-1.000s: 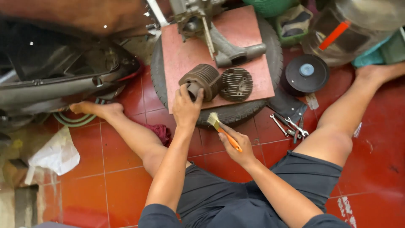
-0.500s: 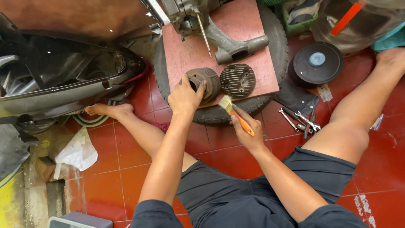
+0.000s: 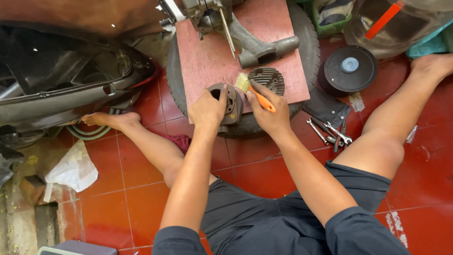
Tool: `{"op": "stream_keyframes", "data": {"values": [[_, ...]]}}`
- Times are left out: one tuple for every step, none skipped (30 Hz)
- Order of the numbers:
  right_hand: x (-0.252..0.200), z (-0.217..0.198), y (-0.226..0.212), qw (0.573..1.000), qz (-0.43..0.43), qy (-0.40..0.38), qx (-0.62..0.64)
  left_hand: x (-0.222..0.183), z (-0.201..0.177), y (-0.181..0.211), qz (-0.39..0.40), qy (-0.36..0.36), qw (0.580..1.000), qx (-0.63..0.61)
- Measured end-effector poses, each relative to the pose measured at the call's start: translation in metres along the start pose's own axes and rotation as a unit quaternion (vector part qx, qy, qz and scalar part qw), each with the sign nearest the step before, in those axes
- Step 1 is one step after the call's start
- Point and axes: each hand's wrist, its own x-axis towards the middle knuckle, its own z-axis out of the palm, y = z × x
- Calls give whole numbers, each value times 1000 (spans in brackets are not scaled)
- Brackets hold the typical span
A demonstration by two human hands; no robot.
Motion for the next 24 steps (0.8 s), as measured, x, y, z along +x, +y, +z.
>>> {"op": "stream_keyframes", "data": {"values": [[7,4,0,1000,8,-17,-4,-1,-3,1,0,6,1000,-21],[9,11,6,1000,9,-18,-5,-4,-6,1,0,4,1000,-22],[11,18,12,998,-4,-45,-40,-7,-9,0,0,8,1000,-30],[14,23,19,994,-17,-72,-76,-10,-12,2,1,11,999,-40],[2,18,18,994,-16,-73,-79,-16,-12,0,2,9,999,-41],[-6,14,16,992,-32,-98,-79,-18,-14,0,4,3,999,-50],[-14,10,14,988,-48,-123,-79,-19,-17,0,6,-3,998,-58],[-21,0,7,987,-49,-125,-84,-17,-16,-1,6,-6,998,-64],[-28,-10,1,985,5,-164,-61,-14,-14,-3,8,-4,998,-66],[-37,-20,-5,977,62,-199,-37,-12,-11,-6,11,-4,998,-66],[-40,-23,-5,977,63,-199,-42,-23,-20,0,13,-8,997,-70],[-41,-25,-5,966,132,-220,27,-32,-33,4,11,-22,997,-69],[-41,-28,-6,945,199,-239,96,-42,-45,9,8,-37,997,-68],[-39,-18,9,946,199,-237,98,-44,-44,8,10,-36,997,-66],[-36,-8,23,961,185,-176,105,-46,-43,7,16,-33,997,-75],[-31,3,37,972,168,-119,113,-48,-43,6,18,-27,996,-85],[-17,8,46,972,166,-121,116,-35,-32,2,16,-24,996,-84],[-9,12,55,992,63,-19,104,-24,-19,-4,26,-12,996,-83],[-1,18,65,992,-43,83,89,-14,-5,-10,37,0,996,-81],[0,18,59,992,-42,83,91,-6,2,-17,36,0,996,-80],[2,17,53,990,-25,64,122,2,10,-24,64,3,996,-59],[4,16,46,987,-6,46,152,11,17,-29,93,3,995,-37],[-10,17,40,987,-4,47,152,10,11,-34,93,2,995,-35],[-23,18,34,986,27,14,162,12,6,-37,133,-13,991,-10]]}}
